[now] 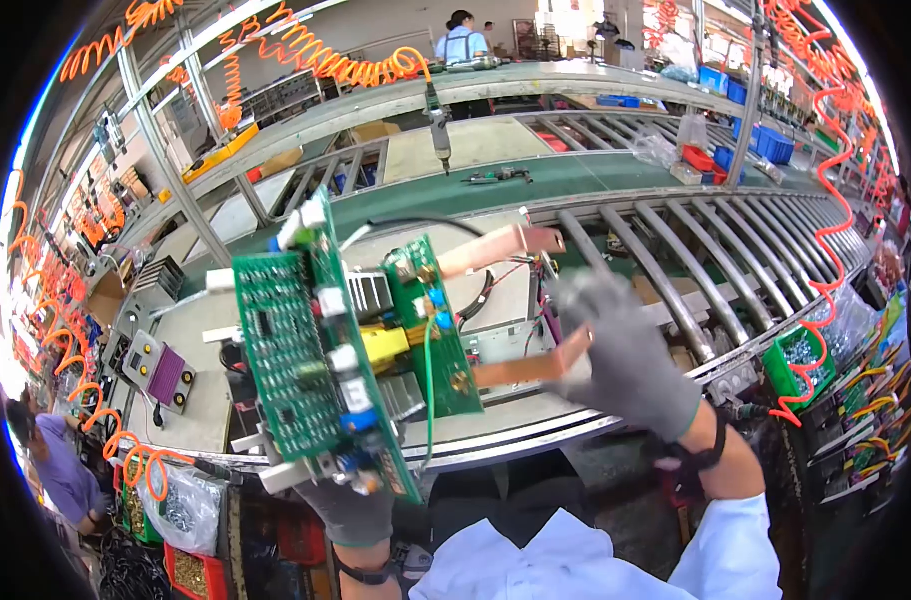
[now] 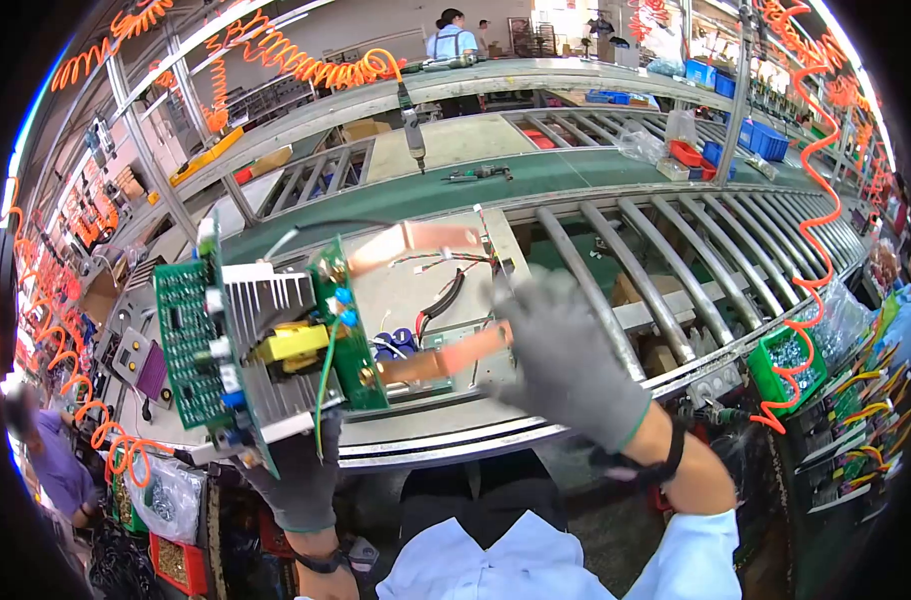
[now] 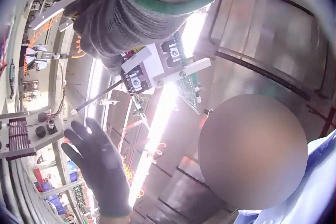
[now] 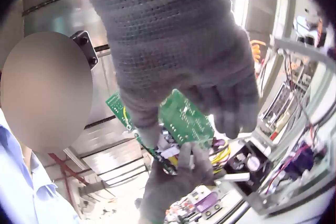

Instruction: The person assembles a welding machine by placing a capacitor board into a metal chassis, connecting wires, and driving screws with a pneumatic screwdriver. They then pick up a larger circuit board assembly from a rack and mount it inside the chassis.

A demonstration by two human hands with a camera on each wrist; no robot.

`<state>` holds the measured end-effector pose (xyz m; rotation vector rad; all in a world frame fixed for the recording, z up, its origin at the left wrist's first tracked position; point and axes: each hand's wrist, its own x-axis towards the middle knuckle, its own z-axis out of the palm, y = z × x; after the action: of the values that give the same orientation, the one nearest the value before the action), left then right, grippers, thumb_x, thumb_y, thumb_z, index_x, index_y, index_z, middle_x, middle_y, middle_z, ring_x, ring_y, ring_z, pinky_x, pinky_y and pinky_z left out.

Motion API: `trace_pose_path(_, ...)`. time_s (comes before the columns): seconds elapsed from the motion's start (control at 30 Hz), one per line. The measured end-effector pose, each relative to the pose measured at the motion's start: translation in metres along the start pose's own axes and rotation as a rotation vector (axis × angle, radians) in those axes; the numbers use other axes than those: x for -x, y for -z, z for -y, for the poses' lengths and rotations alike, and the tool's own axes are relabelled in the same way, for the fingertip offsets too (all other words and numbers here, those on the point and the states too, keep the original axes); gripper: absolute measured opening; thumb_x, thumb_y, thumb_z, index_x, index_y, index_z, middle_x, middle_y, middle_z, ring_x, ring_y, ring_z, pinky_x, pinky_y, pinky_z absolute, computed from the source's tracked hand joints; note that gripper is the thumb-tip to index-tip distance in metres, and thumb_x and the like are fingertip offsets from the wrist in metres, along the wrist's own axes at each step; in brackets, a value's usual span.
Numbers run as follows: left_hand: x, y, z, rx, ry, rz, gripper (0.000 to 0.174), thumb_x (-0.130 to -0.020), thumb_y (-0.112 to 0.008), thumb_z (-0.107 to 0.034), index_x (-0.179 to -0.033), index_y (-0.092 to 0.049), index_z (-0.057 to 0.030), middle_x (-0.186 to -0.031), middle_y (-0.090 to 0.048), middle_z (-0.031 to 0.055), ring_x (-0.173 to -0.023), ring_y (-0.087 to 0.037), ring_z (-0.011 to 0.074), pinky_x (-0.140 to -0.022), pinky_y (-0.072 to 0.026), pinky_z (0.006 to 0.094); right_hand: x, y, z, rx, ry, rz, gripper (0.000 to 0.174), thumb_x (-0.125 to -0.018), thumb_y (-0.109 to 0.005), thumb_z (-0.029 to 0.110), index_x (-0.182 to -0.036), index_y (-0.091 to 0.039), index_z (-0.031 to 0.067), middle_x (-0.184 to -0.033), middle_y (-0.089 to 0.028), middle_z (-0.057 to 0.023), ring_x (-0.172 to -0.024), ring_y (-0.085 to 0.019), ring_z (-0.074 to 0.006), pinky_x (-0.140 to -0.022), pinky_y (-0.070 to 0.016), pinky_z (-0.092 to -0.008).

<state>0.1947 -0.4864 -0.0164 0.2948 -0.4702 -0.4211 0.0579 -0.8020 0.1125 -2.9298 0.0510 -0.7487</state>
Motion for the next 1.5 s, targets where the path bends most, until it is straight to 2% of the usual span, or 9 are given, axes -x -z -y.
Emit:
trace_pose_path(0.33,-0.032,-0.058,0.004,0.123,-0.064,-0.149,0.082,-0.098,-0.045,-0.069,-0.159,-0.034,-0.0147,-0.163,-0.035,0.0098,-0.149,-0.033,0.0304,-0.117,-0.0338,0.0619,-0.106,-0.088,-0.021,0.64,-0.072,0.221,0.073,-0.096,-0.055,0.029,-0.159,-0.031,0.0006,-0.144,-0.052,-0.0327,-0.141,-0.043,-0.0489,-0.111,-0.0172,-0.0798)
trace_pose_path(0.5,-0.048,-0.082,0.007,0.017,0.002,-0.24,0.085,-0.095,-0.052,-0.068,-0.155,-0.038,-0.0103,-0.156,-0.043,0.0131,-0.14,-0.045,0.0312,-0.108,-0.0473,0.0595,-0.121,-0.122,-0.037,0.523,0.169,0.027,0.06,-0.091,-0.06,0.026,-0.145,-0.05,0.0012,-0.095,-0.069,-0.0171,-0.095,-0.066,-0.0347,-0.105,-0.0341,-0.0712)
trace_pose_path(0.73,-0.054,-0.084,0.025,0.069,0.129,-0.197,0.068,-0.099,-0.06,-0.051,-0.15,-0.04,-0.011,-0.145,-0.05,0.0126,-0.133,-0.052,0.029,-0.106,-0.0517,0.0522,-0.114,-0.081,-0.057,0.373,0.097,0.063,0.016,-0.078,-0.068,0.018,-0.087,-0.071,0.0055,-0.098,-0.068,-0.0184,-0.102,-0.065,-0.0362,-0.096,-0.0466,-0.0496)
trace_pose_path(0.83,-0.059,-0.073,0.03,0.076,0.152,-0.156,0.066,-0.098,-0.068,-0.035,-0.151,-0.034,-0.0157,-0.14,-0.054,0.0115,-0.132,-0.053,0.0269,-0.109,-0.0493,0.0499,-0.113,-0.096,-0.077,0.285,0.153,0.022,0.014,-0.079,-0.066,0.018,-0.09,-0.073,0.0118,-0.086,-0.07,-0.0138,-0.099,-0.064,-0.0394,-0.091,-0.045,-0.0611)
trace_pose_path(0.93,-0.07,-0.079,0.034,-0.07,0.159,-0.396,0.088,-0.087,-0.061,-0.07,-0.146,-0.041,-0.0085,-0.143,-0.045,0.0166,-0.129,-0.052,0.0348,-0.101,-0.0541,0.0537,-0.12,-0.083,-0.065,0.287,0.076,0.258,0.019,-0.082,-0.066,0.019,-0.098,-0.075,0.0141,-0.091,-0.072,-0.0119,-0.103,-0.063,-0.0417,-0.095,-0.0406,-0.0726)
trace_pose_path(1.0,-0.07,-0.078,0.035,-0.133,0.088,-0.346,0.085,-0.089,-0.062,-0.066,-0.148,-0.038,-0.0094,-0.146,-0.044,0.0171,-0.133,-0.049,0.0347,-0.104,-0.052,0.0552,-0.125,-0.082,-0.057,0.331,0.048,0.347,0.022,-0.082,-0.067,0.021,-0.101,-0.076,0.0156,-0.093,-0.073,-0.0127,-0.103,-0.062,-0.0427,-0.094,-0.0387,-0.0765)
trace_pose_path(1.17,-0.069,-0.062,0.028,-1.047,-0.196,-0.23,0.083,-0.092,-0.069,-0.052,-0.153,-0.03,-0.0109,-0.154,-0.039,0.0179,-0.14,-0.043,0.0298,-0.111,-0.0441,0.0581,-0.122,-0.099,-0.064,0.24,-0.006,0.108,0.019,-0.087,-0.066,0.021,-0.09,-0.077,0.0055,-0.089,-0.071,-0.0143,-0.096,-0.066,-0.0358,-0.082,-0.057,-0.0429)
trace_pose_path(1.37,-0.072,-0.074,0.017,0.001,0.066,-0.333,0.069,-0.095,-0.057,-0.056,-0.149,-0.044,-0.0148,-0.151,-0.046,0.0144,-0.134,-0.052,0.0331,-0.099,-0.05,0.0678,-0.102,-0.095,-0.088,-0.619,-0.315,-0.215,0.034,-0.096,-0.061,0.032,-0.091,-0.073,0.0004,-0.079,-0.065,-0.0107,-0.07,-0.063,-0.0205,-0.063,-0.0496,-0.0369)
trace_pose_path(1.5,-0.081,-0.07,0.028,-0.292,0.052,-0.477,0.078,-0.093,-0.055,-0.066,-0.15,-0.043,-0.0144,-0.142,-0.053,0.0164,-0.128,-0.057,0.0332,-0.085,-0.0628,0.0541,-0.089,-0.103,-0.095,-1.16,-0.508,-0.256,0.036,-0.105,-0.055,0.031,-0.113,-0.067,-0.0025,-0.096,-0.069,-0.008,-0.081,-0.06,-0.0111,-0.075,-0.0492,-0.0286)
